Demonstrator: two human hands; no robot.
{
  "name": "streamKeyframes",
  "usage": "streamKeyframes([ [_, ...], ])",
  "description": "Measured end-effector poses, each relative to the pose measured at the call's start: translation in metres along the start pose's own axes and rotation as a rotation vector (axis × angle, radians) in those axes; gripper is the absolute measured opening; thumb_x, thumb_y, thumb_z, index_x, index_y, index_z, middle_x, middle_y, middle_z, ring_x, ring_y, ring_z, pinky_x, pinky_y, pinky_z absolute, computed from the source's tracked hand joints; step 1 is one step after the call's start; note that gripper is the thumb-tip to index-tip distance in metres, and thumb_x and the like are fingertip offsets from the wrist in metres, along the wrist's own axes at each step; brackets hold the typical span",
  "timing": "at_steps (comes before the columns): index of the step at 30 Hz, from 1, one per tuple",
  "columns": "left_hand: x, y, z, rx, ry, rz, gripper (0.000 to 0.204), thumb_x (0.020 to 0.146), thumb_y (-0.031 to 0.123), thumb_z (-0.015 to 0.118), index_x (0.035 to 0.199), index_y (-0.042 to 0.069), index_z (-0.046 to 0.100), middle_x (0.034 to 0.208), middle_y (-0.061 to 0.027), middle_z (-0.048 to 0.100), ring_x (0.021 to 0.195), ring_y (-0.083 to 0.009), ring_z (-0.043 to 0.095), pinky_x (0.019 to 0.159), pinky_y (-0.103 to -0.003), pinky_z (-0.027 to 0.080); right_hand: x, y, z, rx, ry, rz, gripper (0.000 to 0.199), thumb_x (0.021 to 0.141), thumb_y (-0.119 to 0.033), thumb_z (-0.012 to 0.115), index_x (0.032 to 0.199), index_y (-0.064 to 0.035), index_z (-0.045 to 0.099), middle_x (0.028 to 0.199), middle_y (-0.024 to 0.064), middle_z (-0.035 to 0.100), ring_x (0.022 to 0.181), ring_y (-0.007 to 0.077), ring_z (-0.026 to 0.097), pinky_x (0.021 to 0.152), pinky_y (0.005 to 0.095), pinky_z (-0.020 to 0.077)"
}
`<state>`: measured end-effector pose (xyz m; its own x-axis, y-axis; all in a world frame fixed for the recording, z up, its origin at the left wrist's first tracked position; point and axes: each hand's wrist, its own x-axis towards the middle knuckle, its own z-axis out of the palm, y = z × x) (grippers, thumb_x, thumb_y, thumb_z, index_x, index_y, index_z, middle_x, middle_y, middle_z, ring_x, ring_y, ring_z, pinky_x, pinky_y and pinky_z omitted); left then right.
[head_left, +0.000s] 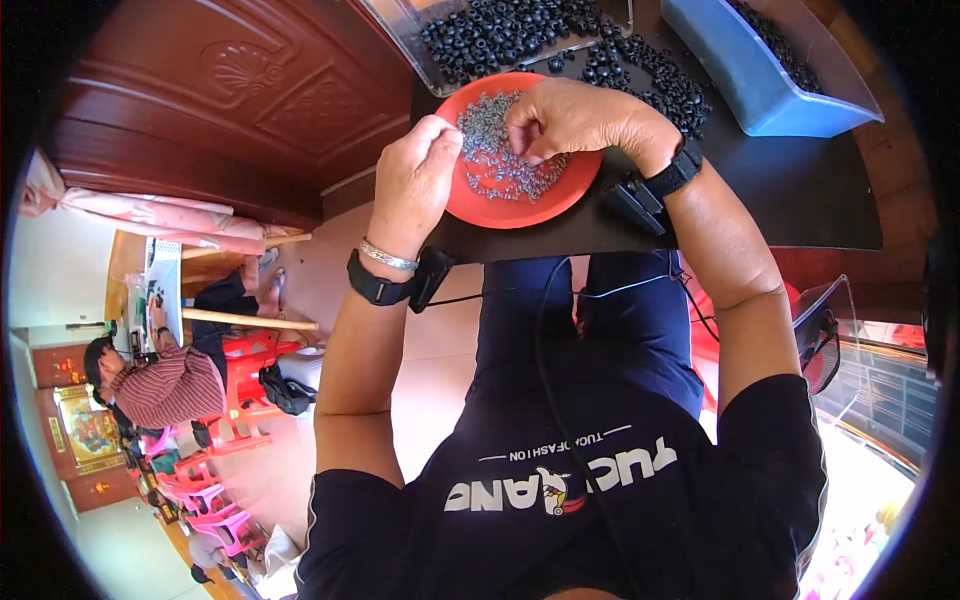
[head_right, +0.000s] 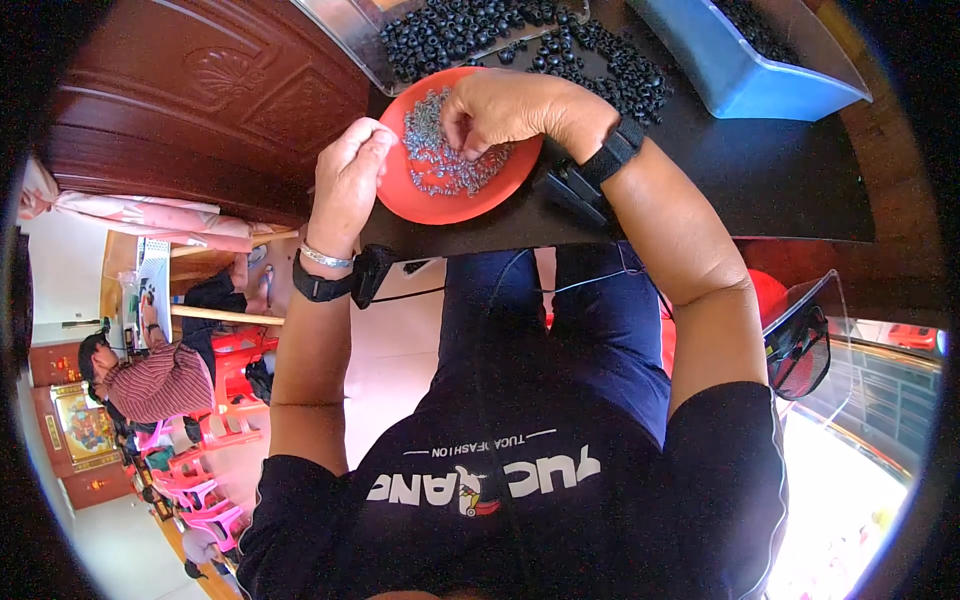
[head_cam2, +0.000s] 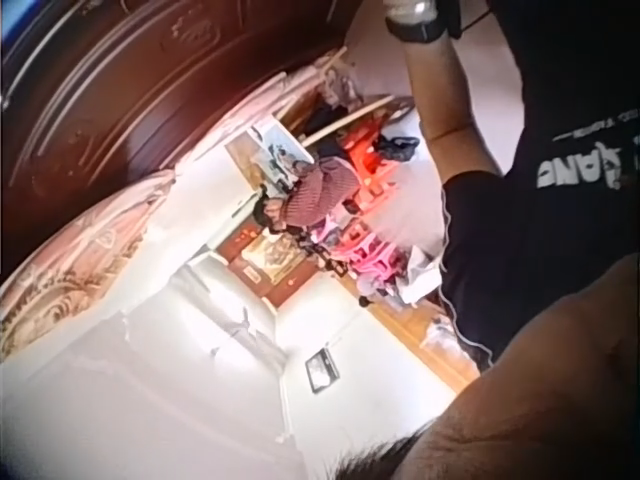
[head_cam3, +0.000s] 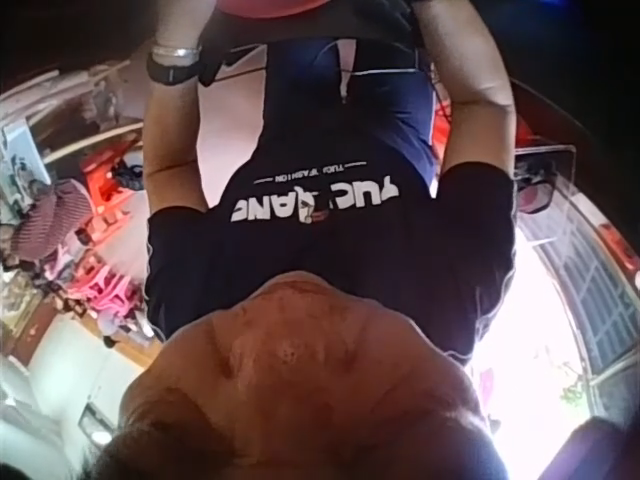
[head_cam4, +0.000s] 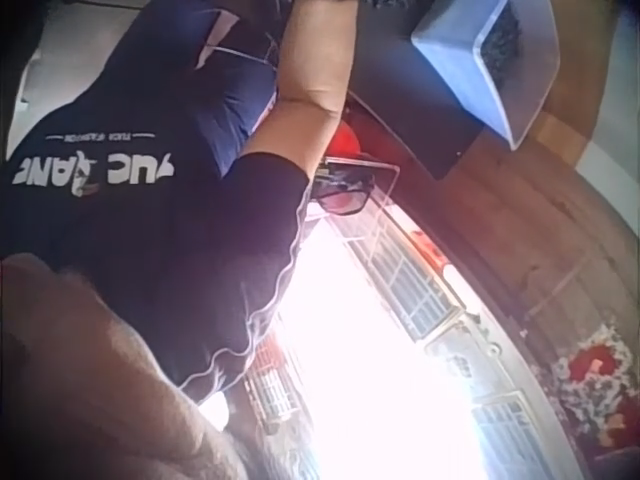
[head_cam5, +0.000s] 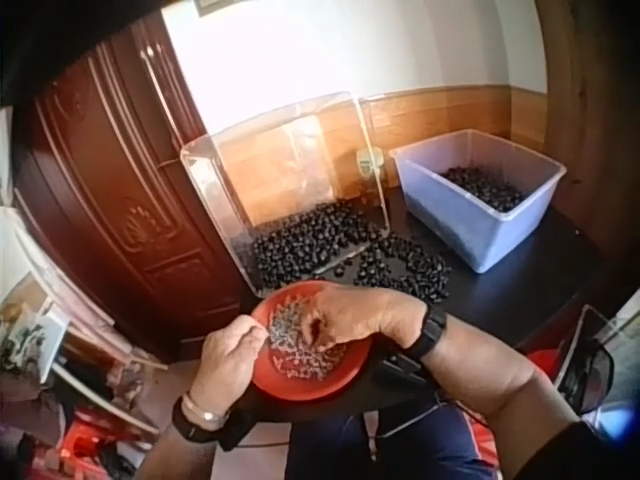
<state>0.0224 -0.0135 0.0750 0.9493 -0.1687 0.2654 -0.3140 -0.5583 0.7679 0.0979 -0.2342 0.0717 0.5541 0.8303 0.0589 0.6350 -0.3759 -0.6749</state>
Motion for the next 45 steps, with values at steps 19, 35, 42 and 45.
streamKeyframes([
  [19,-0.003,-0.013,0.007,-0.123,-0.062,-0.081,0.018,0.09,0.018,0.054,0.088,0.001,0.06,0.062,-0.0072,0.056,0.06,-0.0152,0.055,0.058,-0.03,0.044,0.005,-0.005,0.012,-0.047,0.073,-0.026,0.016,0.08,-0.009,0.066,0.094,-0.0023,0.064,0.085,0.0112,0.066,0.084,0.0254,0.064,0.076,0.0338,0.0493],
  [35,0.002,-0.011,0.016,-0.488,-0.126,-0.204,0.018,0.092,0.019,0.051,0.083,0.003,0.054,0.068,-0.0012,0.053,0.059,-0.0087,0.05,0.054,-0.024,0.043,0.01,-0.011,0.02,0.002,0.326,-0.201,0.012,0.086,-0.01,0.065,0.095,-0.0024,0.062,0.087,0.0094,0.064,0.084,0.0221,0.063,0.078,0.0341,0.0488],
  [42,0.001,-0.011,0.018,-0.526,-0.095,-0.158,0.023,0.095,0.027,0.048,0.082,0.009,0.055,0.068,0.0027,0.052,0.057,-0.0058,0.049,0.049,-0.018,0.033,0.011,-0.011,0.021,0.061,0.41,-0.288,0.013,0.086,-0.012,0.065,0.095,-0.0023,0.062,0.087,0.0099,0.064,0.083,0.0233,0.063,0.075,0.0344,0.0492],
  [45,0.0,-0.01,0.019,-0.553,-0.053,-0.133,0.022,0.095,0.026,0.047,0.082,0.009,0.055,0.068,0.0028,0.052,0.057,-0.0056,0.048,0.049,-0.018,0.033,0.011,-0.011,0.021,0.064,0.432,-0.276,0.013,0.087,-0.012,0.065,0.095,-0.002,0.062,0.087,0.01,0.063,0.083,0.0234,0.063,0.075,0.0339,0.0494],
])
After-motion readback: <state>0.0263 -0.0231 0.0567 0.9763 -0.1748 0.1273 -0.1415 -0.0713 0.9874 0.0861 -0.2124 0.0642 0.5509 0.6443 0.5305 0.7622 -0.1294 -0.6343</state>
